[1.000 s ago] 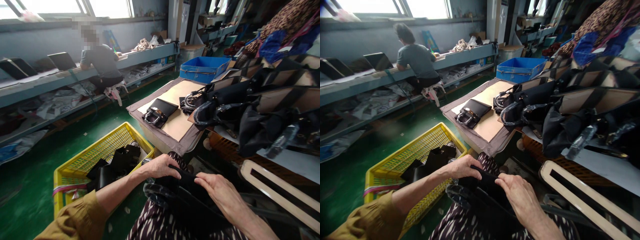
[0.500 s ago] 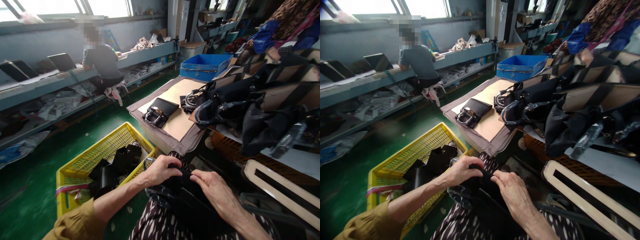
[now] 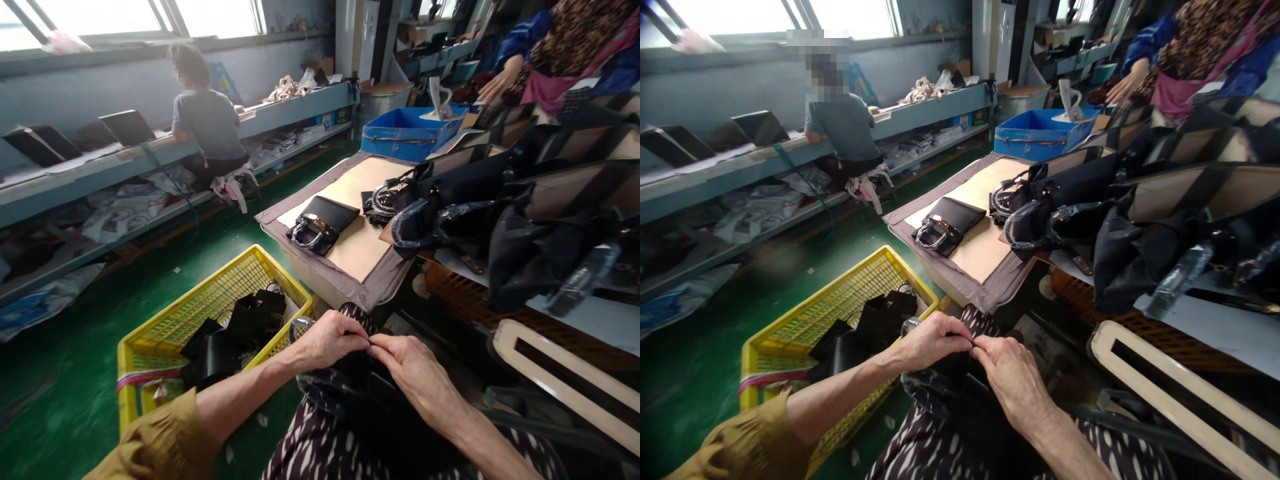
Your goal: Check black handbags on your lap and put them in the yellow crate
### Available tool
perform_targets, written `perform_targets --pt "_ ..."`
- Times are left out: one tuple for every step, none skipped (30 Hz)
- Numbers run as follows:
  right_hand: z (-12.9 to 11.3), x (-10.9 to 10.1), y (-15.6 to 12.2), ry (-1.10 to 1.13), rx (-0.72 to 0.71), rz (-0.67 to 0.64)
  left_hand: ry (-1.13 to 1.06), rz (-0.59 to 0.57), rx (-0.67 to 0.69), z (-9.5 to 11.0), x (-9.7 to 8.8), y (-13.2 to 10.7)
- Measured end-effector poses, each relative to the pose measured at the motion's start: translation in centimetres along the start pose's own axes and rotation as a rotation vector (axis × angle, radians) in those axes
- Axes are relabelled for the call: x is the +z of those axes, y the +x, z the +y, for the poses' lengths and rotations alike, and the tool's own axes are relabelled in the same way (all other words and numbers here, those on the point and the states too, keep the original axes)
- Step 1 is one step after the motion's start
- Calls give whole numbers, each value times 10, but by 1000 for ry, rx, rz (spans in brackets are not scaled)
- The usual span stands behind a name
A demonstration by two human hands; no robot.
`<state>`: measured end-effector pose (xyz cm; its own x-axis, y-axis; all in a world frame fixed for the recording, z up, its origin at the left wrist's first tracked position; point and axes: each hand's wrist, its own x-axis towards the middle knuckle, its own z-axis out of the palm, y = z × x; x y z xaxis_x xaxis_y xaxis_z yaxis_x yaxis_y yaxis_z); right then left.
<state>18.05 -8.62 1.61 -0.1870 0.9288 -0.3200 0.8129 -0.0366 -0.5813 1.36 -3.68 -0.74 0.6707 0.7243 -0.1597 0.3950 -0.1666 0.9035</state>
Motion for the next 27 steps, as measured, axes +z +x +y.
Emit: perform_targets --pt "-2 -1 1 -7 1 -7 2 0 -2 1 0 0" --pt "-4 -1 2 -12 6 -14 -2 -2 -7 1 -1 -1" --pt "-6 -2 3 -14 17 -19 -13 -13 -11 2 -3 -1" --pt "-7 -3 4 -12 26 -26 -37 -28 -14 2 -6 -2" --pt "-8 -4 4 -6 34 -31 -68 -44 -20 2 -10 -4" --pt "-8 -4 4 0 40 -34 -99 -57 -32 1 -15 -6" --pt "-8 -5 4 4 47 -37 -122 -61 -52 1 -20 -8" --pt "-8 -5 4 3 57 -37 -130 -55 -76 -1 -25 -11" --pt "-8 -4 4 -1 66 -34 -119 -39 -100 -3 -29 -14" --pt "-8 -4 4 -8 74 -30 -96 -15 -121 -5 -33 -16" --pt "-8 -4 4 -14 79 -27 -73 13 -141 -8 -35 -19" --pt "-7 -3 4 -18 79 -27 -60 42 -160 -10 -36 -22" --pt "-7 -3 4 -20 74 -27 -60 66 -180 -12 -36 -23" --pt "-7 -2 4 -21 65 -26 -72 81 -200 -14 -35 -25" --pt "-8 -2 5 -22 57 -25 -89 91 -217 -15 -33 -26" --pt "-8 -1 5 -25 49 -24 -104 96 -227 -15 -31 -26" --pt "-8 -1 5 -30 42 -21 -110 96 -226 -14 -28 -26" --pt "-9 -1 5 -37 34 -19 -109 95 -216 -13 -26 -25" --pt "-9 -1 4 -46 28 -15 -101 98 -204 -11 -24 -24" --pt "-10 -1 4 -55 23 -13 -92 103 -191 -10 -22 -22" --pt "-11 -1 4 -65 21 -9 -85 111 -182 -8 -20 -20" --pt "-12 -1 4 -73 23 -4 -79 119 -179 -6 -19 -19" --pt "-13 -1 4 -78 27 -1 -75 124 -188 -5 -18 -17" --pt "-13 -1 4 -82 29 -1 -71 125 -209 -5 -18 -16" --pt "-14 -1 4 -85 29 -4 -67 122 -237 -4 -18 -15" --pt "-15 -1 4 -90 27 -6 -64 114 -267 -4 -18 -14" --pt "-15 0 4 -96 23 -7 -61 101 -292 -4 -18 -14"
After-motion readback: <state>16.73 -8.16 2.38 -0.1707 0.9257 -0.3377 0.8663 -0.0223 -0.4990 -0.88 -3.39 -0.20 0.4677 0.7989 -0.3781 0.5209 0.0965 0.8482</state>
